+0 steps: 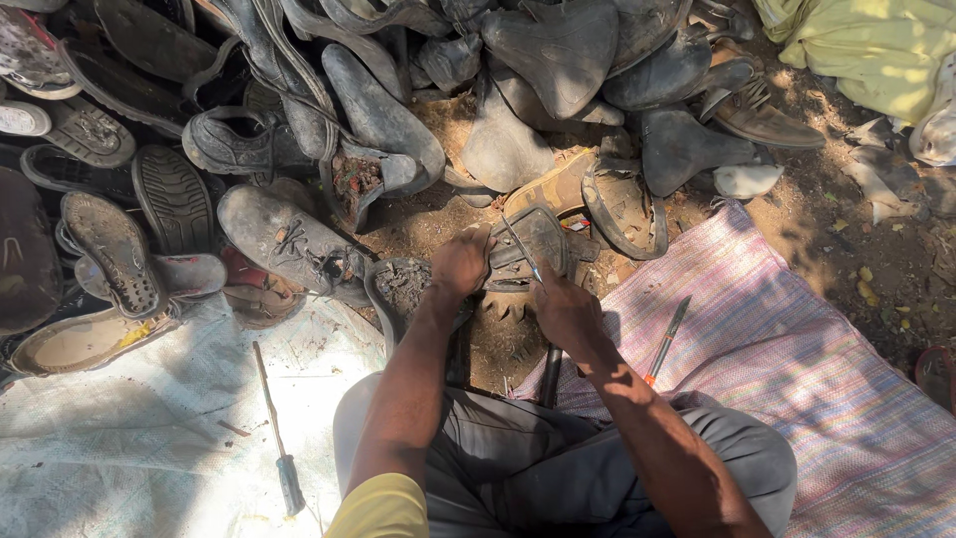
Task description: The person sits on a mat surrounded by worn shoes and uses a knife and a hammer to pry apart and separate the sole from the upper of a shoe. The person repeatedly strikes the shoe with the hammer and uses the knife to cut and remove material from the sole area.
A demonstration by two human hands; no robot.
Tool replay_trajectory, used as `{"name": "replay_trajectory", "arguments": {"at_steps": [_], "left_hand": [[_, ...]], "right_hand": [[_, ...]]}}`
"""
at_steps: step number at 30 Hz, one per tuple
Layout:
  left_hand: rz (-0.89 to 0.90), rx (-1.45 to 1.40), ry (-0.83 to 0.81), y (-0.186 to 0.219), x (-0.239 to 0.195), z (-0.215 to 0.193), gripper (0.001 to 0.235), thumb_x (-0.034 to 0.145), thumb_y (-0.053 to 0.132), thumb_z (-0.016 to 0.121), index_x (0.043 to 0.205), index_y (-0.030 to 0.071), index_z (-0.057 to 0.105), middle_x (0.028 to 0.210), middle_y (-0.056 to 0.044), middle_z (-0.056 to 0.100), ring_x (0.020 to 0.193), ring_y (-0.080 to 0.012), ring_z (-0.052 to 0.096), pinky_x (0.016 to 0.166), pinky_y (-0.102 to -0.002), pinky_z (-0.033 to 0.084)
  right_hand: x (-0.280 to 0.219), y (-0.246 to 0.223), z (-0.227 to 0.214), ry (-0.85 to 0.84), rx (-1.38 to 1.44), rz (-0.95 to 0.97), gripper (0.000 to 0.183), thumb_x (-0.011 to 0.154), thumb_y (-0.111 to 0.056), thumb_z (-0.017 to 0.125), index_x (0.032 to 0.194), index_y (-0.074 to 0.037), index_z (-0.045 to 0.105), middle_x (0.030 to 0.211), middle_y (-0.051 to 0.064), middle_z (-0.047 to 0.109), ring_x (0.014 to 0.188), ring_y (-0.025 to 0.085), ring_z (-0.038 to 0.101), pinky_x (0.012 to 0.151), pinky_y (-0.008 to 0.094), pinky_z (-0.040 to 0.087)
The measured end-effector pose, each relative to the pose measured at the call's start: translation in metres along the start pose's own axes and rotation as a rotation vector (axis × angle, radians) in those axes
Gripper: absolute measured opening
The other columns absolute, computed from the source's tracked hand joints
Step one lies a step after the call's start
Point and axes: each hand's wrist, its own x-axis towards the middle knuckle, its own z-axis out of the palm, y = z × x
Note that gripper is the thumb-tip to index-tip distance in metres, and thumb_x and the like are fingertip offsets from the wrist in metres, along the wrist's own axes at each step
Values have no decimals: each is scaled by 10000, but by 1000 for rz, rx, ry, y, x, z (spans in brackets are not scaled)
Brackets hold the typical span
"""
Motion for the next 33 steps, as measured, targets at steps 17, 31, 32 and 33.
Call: {"name": "replay_trajectory", "arguments": {"at_steps": [17, 31, 32, 33], "left_hand": [[138, 122, -86, 6, 9, -1, 379, 1101, 412, 358, 1050, 89, 550, 852, -185, 722, 751, -348, 726, 668, -476, 568], [309, 97, 186, 2, -3, 9, 190, 1016, 274, 517, 982, 95, 572, 828, -144, 733, 775, -356, 719, 658, -490, 549], [305, 105, 167, 1, 1, 9, 199, 1026, 278, 519, 991, 89, 570, 832, -146, 733, 776, -359, 719, 656, -497, 544], [296, 114, 138, -1, 0, 9, 207, 1036, 281, 521, 1000, 82, 568, 837, -149, 733, 776, -361, 719, 655, -505, 540]], "right_hand": [[58, -56, -58, -578, -96, 442, 638, 1021, -204, 452, 1616, -91, 249, 827, 182, 706, 763, 322, 711, 748, 472, 566], [47, -57, -60, -509, -149, 296, 711, 946, -166, 472, 1615, -52, 263, 882, 212, 723, 826, 346, 724, 807, 478, 579], [41, -56, -62, -466, -169, 230, 732, 922, -173, 494, 1614, -62, 282, 894, 212, 730, 850, 349, 724, 834, 475, 574], [45, -54, -60, -492, -160, 272, 645, 956, -196, 489, 1572, -81, 337, 956, 215, 718, 909, 369, 705, 867, 497, 549]]}}
